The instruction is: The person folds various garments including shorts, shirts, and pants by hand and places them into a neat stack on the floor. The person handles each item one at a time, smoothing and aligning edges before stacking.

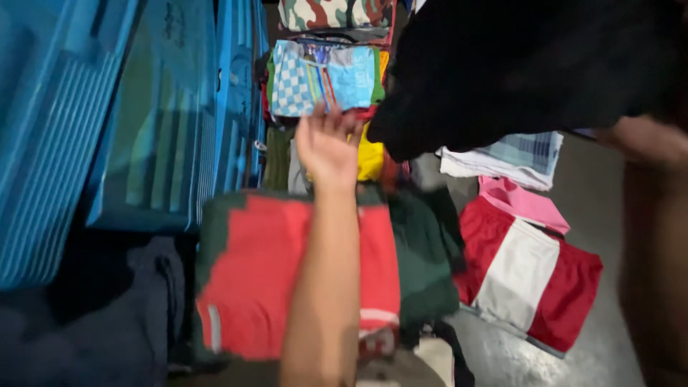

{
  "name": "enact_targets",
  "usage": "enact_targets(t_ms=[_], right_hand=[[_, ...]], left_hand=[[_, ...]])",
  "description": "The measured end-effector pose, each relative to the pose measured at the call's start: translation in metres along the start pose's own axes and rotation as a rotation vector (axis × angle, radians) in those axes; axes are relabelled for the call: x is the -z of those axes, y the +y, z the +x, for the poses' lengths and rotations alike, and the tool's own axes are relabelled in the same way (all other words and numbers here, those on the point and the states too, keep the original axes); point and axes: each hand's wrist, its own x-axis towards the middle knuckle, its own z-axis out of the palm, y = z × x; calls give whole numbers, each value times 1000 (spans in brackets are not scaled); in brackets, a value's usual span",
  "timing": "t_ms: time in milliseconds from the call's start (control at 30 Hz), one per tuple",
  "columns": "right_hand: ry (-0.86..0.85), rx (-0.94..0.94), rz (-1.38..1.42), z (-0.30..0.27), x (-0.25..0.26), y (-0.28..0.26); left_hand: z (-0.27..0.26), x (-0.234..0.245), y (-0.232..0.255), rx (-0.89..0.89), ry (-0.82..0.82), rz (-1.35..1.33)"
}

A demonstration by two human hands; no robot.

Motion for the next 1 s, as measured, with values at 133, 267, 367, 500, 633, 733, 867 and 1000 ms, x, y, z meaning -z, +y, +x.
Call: enact_targets(t_ms=[133, 267, 367, 500, 633, 733, 867, 1000], right_hand=[[-6, -28, -14, 42, 13, 17], [-41, -101, -42, 72, 13, 42], [-72, -172, -52, 88, 0, 57], [-137, -229, -84, 109, -32, 88], [-169, -206, -161, 122, -53, 107], [-157, -207, -74, 124, -63, 109], [-248, -279, 98, 127, -57, 103], [-163, -185, -7, 123, -30, 108]], left_hand=[[14, 36, -21, -88, -44, 156], [52, 46, -29, -13, -51, 384], [70, 52, -29, -67, 149, 498], [83, 68, -29, -277, 258, 698], [96, 89, -25, -86, 586, 580], [97, 90, -19, -364, 386, 671], [87, 68, -15, -197, 590, 535], [79, 59, -10, -225, 614, 596]])
